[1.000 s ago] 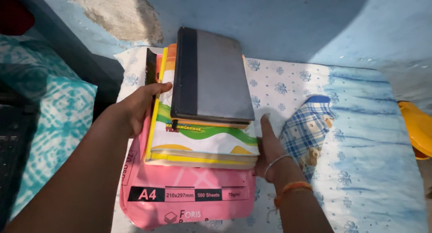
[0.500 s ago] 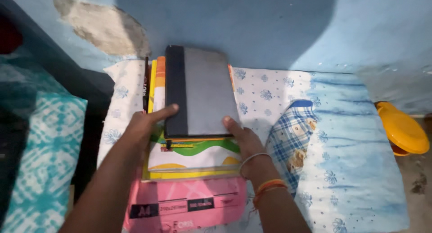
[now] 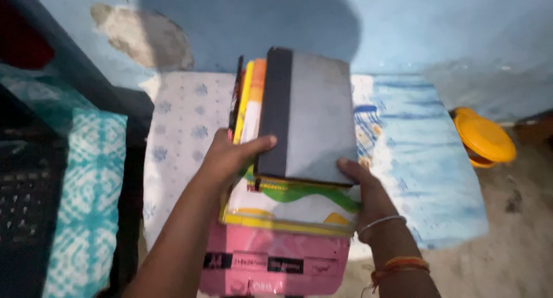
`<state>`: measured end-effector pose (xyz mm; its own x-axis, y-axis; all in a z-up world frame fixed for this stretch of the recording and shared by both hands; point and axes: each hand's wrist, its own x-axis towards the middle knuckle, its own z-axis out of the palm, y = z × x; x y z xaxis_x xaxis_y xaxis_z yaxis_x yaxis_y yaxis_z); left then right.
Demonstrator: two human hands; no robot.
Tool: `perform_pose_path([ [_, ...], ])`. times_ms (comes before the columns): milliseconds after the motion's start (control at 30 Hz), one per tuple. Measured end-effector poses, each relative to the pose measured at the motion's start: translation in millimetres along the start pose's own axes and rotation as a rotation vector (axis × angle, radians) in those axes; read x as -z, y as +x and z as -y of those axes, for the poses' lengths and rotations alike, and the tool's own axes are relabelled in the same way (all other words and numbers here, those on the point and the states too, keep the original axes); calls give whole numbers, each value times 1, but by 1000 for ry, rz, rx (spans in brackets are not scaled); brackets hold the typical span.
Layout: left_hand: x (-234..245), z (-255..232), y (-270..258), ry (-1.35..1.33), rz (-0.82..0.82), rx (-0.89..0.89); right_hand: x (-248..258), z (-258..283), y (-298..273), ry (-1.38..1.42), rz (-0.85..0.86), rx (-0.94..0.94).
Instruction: The person moves a potted plant, a pen holder, and books on a surface, then crumples a piece of paper and throws it into a yellow bin. They then proceed to wipe a white patterned surface with a cloth.
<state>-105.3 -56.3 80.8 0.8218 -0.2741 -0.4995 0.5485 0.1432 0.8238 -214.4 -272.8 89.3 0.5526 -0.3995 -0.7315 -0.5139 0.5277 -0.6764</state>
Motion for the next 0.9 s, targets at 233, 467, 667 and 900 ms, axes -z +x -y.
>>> perform_pose_path([
  [233,-32,-5,-47,129,108,-48,56,-6,-60,117,-23,141],
  [467,-51,7,-135,156,144,-49,93,-30,-153,106,-68,276],
  [667,-43,34,-247,43,269,-61,134,-91,-255,197,-64,240],
  [900,-1,61,-355,101,276,-87,152,-161,-341,218,13,280],
])
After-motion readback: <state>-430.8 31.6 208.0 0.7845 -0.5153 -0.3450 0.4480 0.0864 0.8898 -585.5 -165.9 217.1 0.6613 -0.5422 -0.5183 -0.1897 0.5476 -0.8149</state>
